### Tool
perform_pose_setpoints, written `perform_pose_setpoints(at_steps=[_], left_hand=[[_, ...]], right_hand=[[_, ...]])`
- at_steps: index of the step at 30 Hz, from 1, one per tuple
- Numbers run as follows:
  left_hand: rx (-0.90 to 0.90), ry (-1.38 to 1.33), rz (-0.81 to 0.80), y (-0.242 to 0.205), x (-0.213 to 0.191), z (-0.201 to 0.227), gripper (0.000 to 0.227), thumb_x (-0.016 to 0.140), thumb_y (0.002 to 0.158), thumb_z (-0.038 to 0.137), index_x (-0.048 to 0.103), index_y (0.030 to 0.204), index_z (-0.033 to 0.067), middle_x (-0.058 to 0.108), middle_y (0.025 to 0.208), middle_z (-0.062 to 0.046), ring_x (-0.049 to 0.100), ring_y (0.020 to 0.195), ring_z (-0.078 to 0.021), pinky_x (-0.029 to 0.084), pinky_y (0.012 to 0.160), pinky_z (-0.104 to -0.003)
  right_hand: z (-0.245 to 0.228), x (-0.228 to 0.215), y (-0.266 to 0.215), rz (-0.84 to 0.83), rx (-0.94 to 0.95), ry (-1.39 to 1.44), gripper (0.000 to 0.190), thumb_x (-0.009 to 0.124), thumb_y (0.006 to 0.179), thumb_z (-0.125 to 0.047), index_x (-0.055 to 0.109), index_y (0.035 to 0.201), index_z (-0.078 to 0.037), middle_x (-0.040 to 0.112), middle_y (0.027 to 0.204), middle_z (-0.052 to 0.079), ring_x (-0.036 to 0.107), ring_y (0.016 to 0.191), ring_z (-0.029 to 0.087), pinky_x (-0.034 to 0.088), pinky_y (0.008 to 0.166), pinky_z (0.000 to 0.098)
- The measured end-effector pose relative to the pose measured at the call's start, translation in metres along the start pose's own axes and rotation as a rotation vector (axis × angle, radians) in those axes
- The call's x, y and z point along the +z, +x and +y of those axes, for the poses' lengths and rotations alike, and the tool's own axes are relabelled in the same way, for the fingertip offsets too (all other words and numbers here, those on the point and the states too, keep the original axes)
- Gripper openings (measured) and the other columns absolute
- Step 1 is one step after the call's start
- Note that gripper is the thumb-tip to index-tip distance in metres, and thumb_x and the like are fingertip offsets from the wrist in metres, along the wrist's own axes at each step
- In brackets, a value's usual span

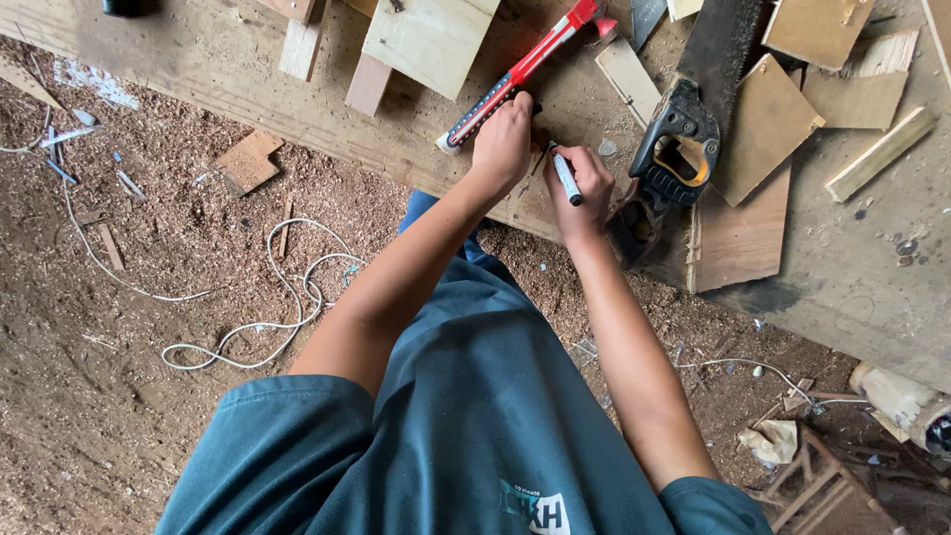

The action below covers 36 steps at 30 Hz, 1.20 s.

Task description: The person assembles small wooden pieces on a workbench, using a hammer to tap components together. They then measure and mark a small wood piece with a marker and triangle ruler, and cut it with a hand saw. The person handles various wood pieces and tools throughout the process.

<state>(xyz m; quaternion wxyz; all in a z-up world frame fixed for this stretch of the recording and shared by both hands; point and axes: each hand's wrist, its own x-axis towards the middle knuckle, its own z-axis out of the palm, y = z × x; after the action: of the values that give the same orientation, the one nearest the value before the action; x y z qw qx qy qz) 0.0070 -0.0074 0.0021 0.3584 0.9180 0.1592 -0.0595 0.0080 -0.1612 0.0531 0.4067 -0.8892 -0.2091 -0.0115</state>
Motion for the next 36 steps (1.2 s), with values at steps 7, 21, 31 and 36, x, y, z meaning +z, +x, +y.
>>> perform_pose_setpoints(at_steps=[7,21,31,36], left_hand=[[-0.011,-0.013,-0.006,0.000,-0.003,0.004,0.046,0.082,0.072,0.003,0.049,0.105,0.0015,0.067,0.099,-0.022,0.068,0.093,-0.0412,0.057,0.076,-0.048],[0.055,-0.010,0.072,0.000,0.009,-0.010,0.040,0.077,0.079,0.002,0.048,0.106,0.0019,0.066,0.098,-0.023,0.067,0.091,-0.0440,0.055,0.075,-0.051],[0.242,-0.132,0.093,-0.014,-0.018,-0.010,0.032,0.075,0.088,0.007,0.045,0.097,0.0003,0.062,0.088,-0.024,0.061,0.085,-0.0455,0.049,0.073,-0.052],[0.010,-0.324,0.017,-0.052,-0.072,-0.027,0.021,0.064,0.096,0.018,0.052,0.099,0.0007,0.060,0.079,-0.017,0.058,0.068,-0.0310,0.048,0.064,-0.043]], right_hand=[[0.010,0.000,0.001,-0.044,-0.061,-0.001,0.008,0.075,0.090,-0.001,0.070,0.096,0.002,0.072,0.086,0.017,0.072,0.075,0.029,0.057,0.064,0.0377],[-0.030,-0.031,-0.026,-0.146,-0.041,0.024,0.012,0.079,0.084,-0.001,0.068,0.089,-0.001,0.071,0.084,0.015,0.072,0.074,0.028,0.057,0.065,0.0371],[-0.013,-0.059,-0.002,0.125,0.221,0.377,0.012,0.075,0.097,-0.004,0.068,0.107,0.000,0.074,0.096,0.006,0.070,0.082,0.010,0.057,0.070,0.0245],[0.017,-0.075,-0.024,0.214,0.354,0.493,0.009,0.069,0.104,-0.006,0.067,0.110,0.001,0.070,0.096,0.003,0.061,0.076,0.005,0.051,0.063,0.0211]])
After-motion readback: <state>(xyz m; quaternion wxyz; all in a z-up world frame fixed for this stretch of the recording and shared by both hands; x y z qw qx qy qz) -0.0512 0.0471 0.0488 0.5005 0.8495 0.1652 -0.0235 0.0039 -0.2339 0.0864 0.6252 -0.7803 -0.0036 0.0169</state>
